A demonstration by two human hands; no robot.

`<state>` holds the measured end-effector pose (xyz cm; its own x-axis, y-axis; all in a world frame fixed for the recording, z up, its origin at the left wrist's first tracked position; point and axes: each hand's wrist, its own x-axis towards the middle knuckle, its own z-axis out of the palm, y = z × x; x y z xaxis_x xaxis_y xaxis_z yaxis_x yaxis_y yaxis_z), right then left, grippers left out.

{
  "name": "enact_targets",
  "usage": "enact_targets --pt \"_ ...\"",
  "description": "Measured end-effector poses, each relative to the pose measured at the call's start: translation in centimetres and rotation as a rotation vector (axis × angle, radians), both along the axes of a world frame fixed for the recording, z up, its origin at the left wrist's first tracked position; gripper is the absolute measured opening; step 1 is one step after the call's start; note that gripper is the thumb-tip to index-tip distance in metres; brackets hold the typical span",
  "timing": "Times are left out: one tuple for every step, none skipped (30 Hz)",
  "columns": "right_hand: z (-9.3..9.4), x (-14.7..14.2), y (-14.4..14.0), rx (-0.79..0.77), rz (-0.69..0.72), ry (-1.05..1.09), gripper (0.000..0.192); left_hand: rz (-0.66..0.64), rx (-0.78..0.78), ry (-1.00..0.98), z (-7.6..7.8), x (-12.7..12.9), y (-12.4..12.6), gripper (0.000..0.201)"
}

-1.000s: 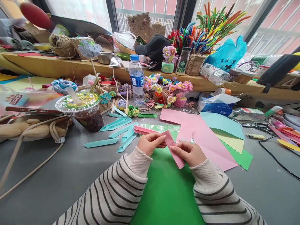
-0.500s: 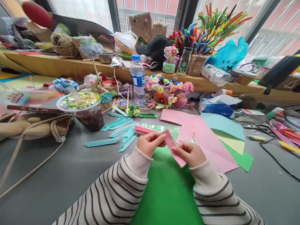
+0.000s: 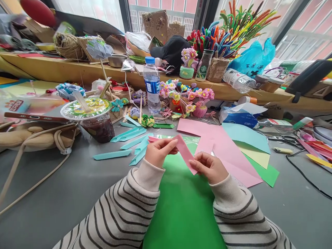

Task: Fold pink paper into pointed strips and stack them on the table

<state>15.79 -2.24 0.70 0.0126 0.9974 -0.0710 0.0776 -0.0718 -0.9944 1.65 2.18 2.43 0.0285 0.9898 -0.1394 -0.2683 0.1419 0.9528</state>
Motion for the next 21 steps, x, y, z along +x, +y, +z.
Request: enact_targets --pt "0.0 0.0 0.0 0.012 0.011 0.005 0.025 0.010 0.009 0.002 0.0 -0.1 0.0 0.017" --pt "0.1 0.0 0.0 0.017 0.017 0.000 0.025 0.017 0.018 0.005 0.1 -0.1 0.1 0.017" --pt "0.1 0.0 -0.1 0.016 0.021 -0.015 0.025 0.021 0.024 0.008 0.1 -0.2 0.1 0.017" --pt "0.2 0.1 -0.2 0.007 0.031 -0.033 0.025 0.027 0.030 0.012 0.1 -0.2 0.1 0.017" --pt "0.4 0.3 -0.3 -0.005 0.055 -0.048 0.026 0.031 0.039 0.020 0.1 -0.2 0.2 0.017" --pt "0.6 0.5 -0.4 -0.018 0.092 -0.058 0.026 0.026 0.048 0.032 0.2 -0.2 0.2 0.017" --pt "0.8 0.9 -0.5 -0.025 0.137 -0.065 0.026 0.011 0.059 0.046 0.2 -0.2 0.2 0.017" --pt "1.1 1.3 -0.6 -0.028 0.192 -0.061 0.025 -0.018 0.068 0.059 0.2 -0.2 0.2 0.017" --pt "1.3 1.8 -0.6 -0.017 0.232 -0.057 0.026 -0.056 0.075 0.067 0.2 -0.2 0.2 0.017" --pt "1.5 2.3 -0.7 0.001 0.250 -0.060 0.029 -0.102 0.075 0.070 0.2 -0.2 0.2 0.016" --pt "1.7 2.8 -0.6 0.010 0.263 -0.068 0.030 -0.148 0.070 0.066 0.2 -0.2 0.2 0.016" --pt "1.8 3.2 -0.5 0.013 0.276 -0.069 0.034 -0.190 0.060 0.060 0.2 -0.2 0.1 0.016" --pt "1.8 3.5 -0.4 0.017 0.292 -0.062 0.035 -0.231 0.049 0.055 0.2 -0.2 0.1 0.016" --pt "1.8 3.6 -0.2 0.042 0.249 -0.042 0.035 -0.274 0.038 0.055 0.1 -0.2 0.1 0.016" --pt "1.7 3.6 -0.1 0.081 0.169 -0.025 0.034 -0.315 0.030 0.056 0.1 -0.2 0.0 0.016" --pt "1.6 3.4 0.0 0.116 0.099 -0.005 0.028 -0.353 0.029 0.058 0.1 -0.1 0.0 0.016" --pt "1.5 3.1 0.1 0.140 0.051 0.009 0.021 -0.391 0.031 0.060 0.0 -0.1 -0.1 0.015" --pt "1.3 2.7 0.2 0.162 0.023 0.023 0.017 -0.429 0.036 0.062 0.0 0.0 -0.2 0.014" --pt "1.2 2.3 0.2 0.158 0.032 0.031 0.016 -0.460 0.042 0.062 0.0 0.0 -0.3 0.014" --pt "1.1 2.0 0.1 0.135 0.067 0.029 0.016 -0.484 0.047 0.062 -0.1 0.1 -0.4 0.013" --pt "1.1 1.7 0.0 0.125 0.063 0.019 0.017 -0.501 0.050 0.063 -0.1 0.1 -0.4 0.013"
